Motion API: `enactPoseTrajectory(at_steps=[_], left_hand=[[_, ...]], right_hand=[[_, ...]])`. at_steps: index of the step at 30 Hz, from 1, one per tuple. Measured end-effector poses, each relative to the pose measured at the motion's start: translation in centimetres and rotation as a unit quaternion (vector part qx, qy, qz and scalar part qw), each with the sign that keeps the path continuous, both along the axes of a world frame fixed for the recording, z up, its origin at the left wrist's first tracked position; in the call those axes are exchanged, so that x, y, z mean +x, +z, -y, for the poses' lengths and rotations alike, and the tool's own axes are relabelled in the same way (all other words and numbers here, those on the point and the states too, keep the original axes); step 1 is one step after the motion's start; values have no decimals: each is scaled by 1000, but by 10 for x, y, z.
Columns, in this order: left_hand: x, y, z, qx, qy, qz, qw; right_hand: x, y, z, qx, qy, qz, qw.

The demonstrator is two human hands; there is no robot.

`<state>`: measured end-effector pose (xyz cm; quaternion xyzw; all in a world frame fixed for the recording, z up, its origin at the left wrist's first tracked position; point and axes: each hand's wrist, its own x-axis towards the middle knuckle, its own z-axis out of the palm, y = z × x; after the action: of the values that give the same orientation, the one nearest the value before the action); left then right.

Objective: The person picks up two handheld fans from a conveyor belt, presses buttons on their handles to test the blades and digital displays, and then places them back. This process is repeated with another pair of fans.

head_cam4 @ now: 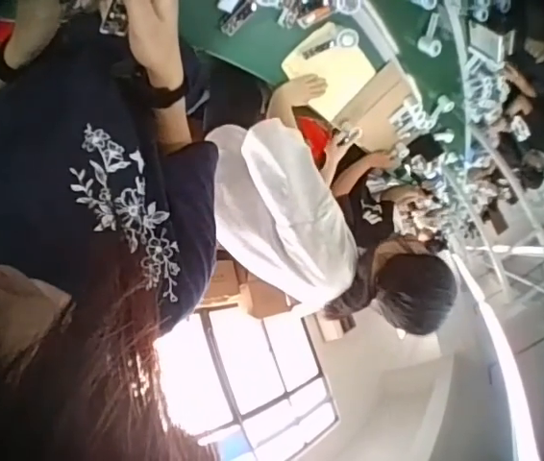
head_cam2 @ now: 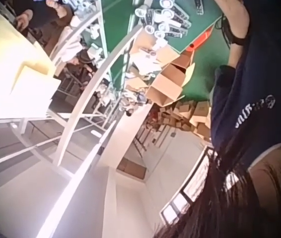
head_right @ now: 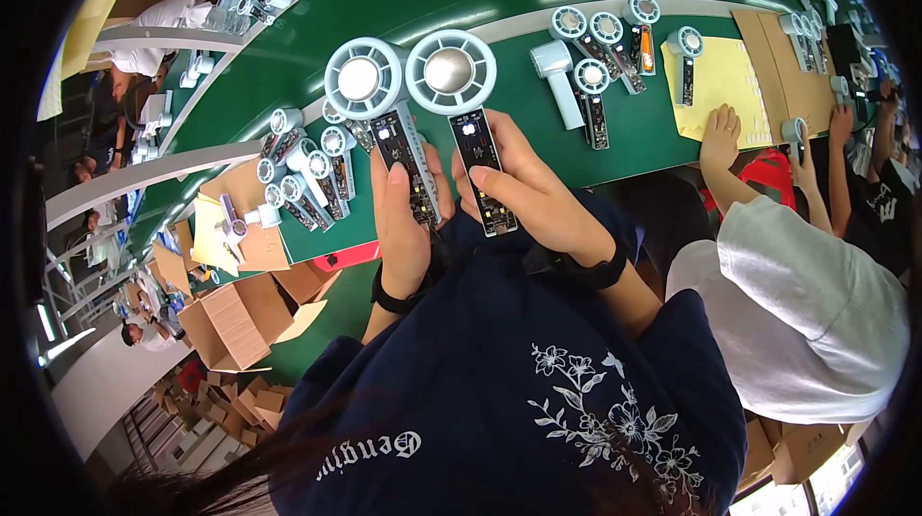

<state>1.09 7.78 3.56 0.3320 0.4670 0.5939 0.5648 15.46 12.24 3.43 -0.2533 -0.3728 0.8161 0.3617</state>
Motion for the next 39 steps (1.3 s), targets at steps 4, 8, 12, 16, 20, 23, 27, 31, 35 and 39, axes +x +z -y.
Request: enactPoseTrajectory(at_steps=[4, 8, 12, 16, 20, 23, 27, 31, 35, 39], left_hand=[[-1, -1, 0, 9, 5, -42, 999], [0, -1, 0, -2, 13, 4, 1000], [1, -1, 0, -9, 12, 16, 1000], [3, -2, 2, -4, 15, 23, 1000], [3, -1, 3, -10, 13, 20, 1000], [2, 2, 6, -26, 3, 9, 1000], [5, 2, 10, 13, 12, -2, 1000], [4, 2, 11, 6, 16, 34, 999], [5, -5, 6, 17, 35, 8, 999], [4, 0, 8, 28, 42, 14, 999]], right_hand=[[2, 0, 0, -11, 4, -24, 1000], [1, 0, -1, -8, 9, -26, 1000], [3, 0, -1, -3, 9, -19, 1000], [3, 0, 1, -6, 9, -17, 1000], [4, -1, 2, -4, 10, -15, 1000], [5, 3, 5, -2, 7, -14, 1000], [3, 6, 9, 3, 0, -25, 1000], [3, 5, 8, 7, -4, -38, 999], [2, 4, 7, 1, -7, -20, 1000], [1, 11, 10, 12, -15, -9, 1000]])
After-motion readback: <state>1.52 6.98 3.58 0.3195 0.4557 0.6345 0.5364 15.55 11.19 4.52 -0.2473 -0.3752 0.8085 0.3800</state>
